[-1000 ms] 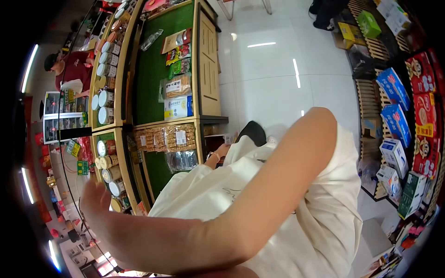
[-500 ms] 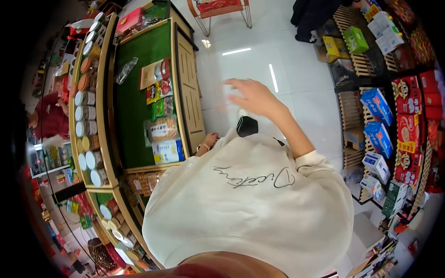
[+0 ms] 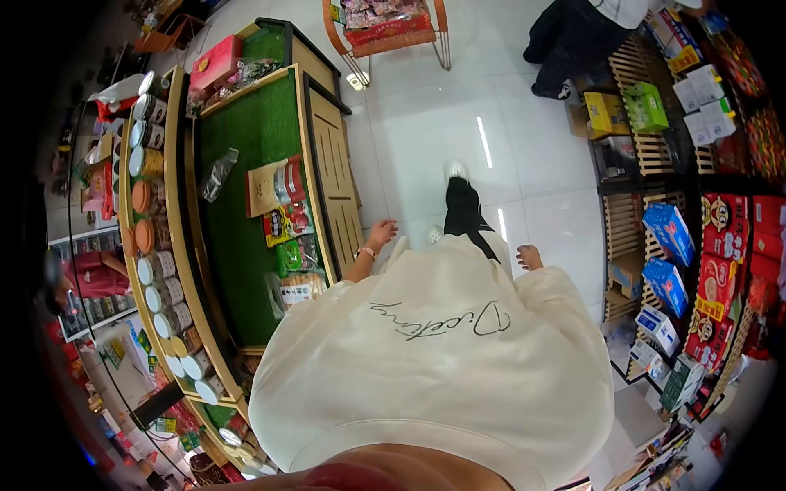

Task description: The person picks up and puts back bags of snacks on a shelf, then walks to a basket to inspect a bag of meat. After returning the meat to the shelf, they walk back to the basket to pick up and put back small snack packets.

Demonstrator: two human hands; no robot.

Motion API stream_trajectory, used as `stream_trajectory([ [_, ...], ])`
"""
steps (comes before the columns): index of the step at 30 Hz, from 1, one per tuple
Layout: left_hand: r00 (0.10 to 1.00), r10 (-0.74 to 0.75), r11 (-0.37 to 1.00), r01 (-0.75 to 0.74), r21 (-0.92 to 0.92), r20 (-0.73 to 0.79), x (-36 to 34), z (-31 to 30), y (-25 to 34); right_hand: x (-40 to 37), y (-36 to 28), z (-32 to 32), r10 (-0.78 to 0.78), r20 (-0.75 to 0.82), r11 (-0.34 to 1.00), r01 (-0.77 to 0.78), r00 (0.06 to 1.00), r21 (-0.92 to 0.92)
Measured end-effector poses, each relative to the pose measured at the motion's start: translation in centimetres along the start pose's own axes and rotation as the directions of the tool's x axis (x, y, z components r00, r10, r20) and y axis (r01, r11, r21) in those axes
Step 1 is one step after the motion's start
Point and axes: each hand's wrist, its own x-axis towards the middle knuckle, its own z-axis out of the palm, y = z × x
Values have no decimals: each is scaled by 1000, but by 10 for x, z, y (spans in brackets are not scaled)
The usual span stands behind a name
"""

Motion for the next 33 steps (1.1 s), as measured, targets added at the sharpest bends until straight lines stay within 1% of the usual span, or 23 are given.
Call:
stream_trajectory([
  [2,999,-21,1000,21,-5,-37,22,-7,13,15,-32,1,-22,2,995,22,1000,101],
  [5,994,-53,998,50,-34,-91,56,-21,31,54,-99,3,-42,24,997,40,999,66],
  [8,989,-86,995,79,-61,-119,103,-41,56,89,-195,1,-169,46,986,168,985,18],
  [9,987,-101,993,93,-71,-121,112,-44,73,99,-231,-4,-257,44,966,257,965,15],
  [10,988,-99,995,101,6,-121,124,-49,91,108,-264,-4,-339,43,941,339,940,13],
  [12,987,-67,998,68,5,-146,142,-50,143,129,-343,-3,-504,36,864,503,863,17],
  [15,985,26,1000,-28,-10,-169,179,-49,223,152,-454,-6,-584,92,806,590,807,-55],
  [16,983,53,998,-56,-16,-174,185,-49,245,161,-482,-5,-603,119,785,614,788,-87],
  [17,981,74,997,-79,-22,-178,188,-49,258,163,-505,-3,-671,103,736,677,734,-31],
  [18,981,70,996,-77,-33,-181,193,-49,271,144,-533,-6,-655,121,747,663,746,-42],
  [21,977,86,992,-103,-79,-197,224,-50,311,128,-593,4,-633,104,774,631,767,62],
  [23,973,85,987,-113,-117,-216,244,-55,322,124,-619,12,-643,156,764,642,750,62],
  [25,965,117,978,-153,-143,-234,266,-64,324,127,-642,22,-646,192,760,646,739,70],
  [26,958,153,969,-194,-154,-243,283,-69,329,152,-644,29,-714,207,688,724,669,36],
  [27,950,189,964,-227,-136,-247,298,-77,326,191,-645,39,-788,215,592,806,577,4],
  [28,954,217,947,-257,-191,-209,324,-85,314,218,-649,49,-825,222,532,847,520,-7],
  [29,925,324,941,-338,-38,-199,344,-95,313,238,-652,57,-857,226,442,886,463,-140],
  [30,945,261,944,-293,-152,-198,371,-103,312,221,-667,62,-741,199,670,722,641,174],
  [31,977,37,990,-65,-128,-210,361,-105,349,196,-685,63,-569,212,807,589,795,-45],
  [33,985,29,986,-56,-157,-168,368,-123,373,182,-698,75,-476,170,873,487,863,-31],
])
